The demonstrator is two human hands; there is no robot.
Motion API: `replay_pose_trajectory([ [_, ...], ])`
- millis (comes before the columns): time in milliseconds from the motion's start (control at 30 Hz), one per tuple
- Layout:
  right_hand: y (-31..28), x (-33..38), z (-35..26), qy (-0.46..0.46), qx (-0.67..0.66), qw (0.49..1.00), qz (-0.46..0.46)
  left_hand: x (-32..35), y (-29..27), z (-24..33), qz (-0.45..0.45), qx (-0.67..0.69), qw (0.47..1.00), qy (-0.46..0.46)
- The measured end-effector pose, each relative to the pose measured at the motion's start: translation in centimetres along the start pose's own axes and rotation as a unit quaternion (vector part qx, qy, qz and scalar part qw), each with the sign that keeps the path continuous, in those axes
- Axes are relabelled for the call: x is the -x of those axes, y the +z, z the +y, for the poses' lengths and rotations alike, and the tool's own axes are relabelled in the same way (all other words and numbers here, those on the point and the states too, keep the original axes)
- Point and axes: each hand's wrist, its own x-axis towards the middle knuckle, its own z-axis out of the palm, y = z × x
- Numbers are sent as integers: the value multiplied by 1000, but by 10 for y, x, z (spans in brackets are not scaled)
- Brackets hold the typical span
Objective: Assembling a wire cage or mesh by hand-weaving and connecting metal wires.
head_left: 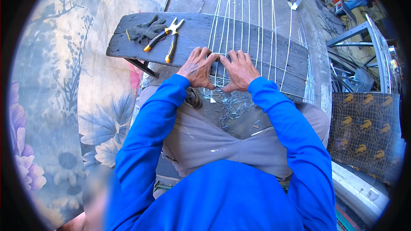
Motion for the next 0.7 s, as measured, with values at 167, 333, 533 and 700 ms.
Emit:
replay_pose_trajectory([
  [167,12,4,2,-1,-2,1000,7,2,1,-2,-4,-6,1000,4],
  [333,-12,47,9,46,-12,998,-32,10,-1,21,-45,-107,993,-20],
  [533,-8,86,50,116,20,992,-56,-20,25,66,-41,-62,995,67],
  [700,0,79,40,130,21,991,-15,-24,47,75,41,-55,998,0],
])
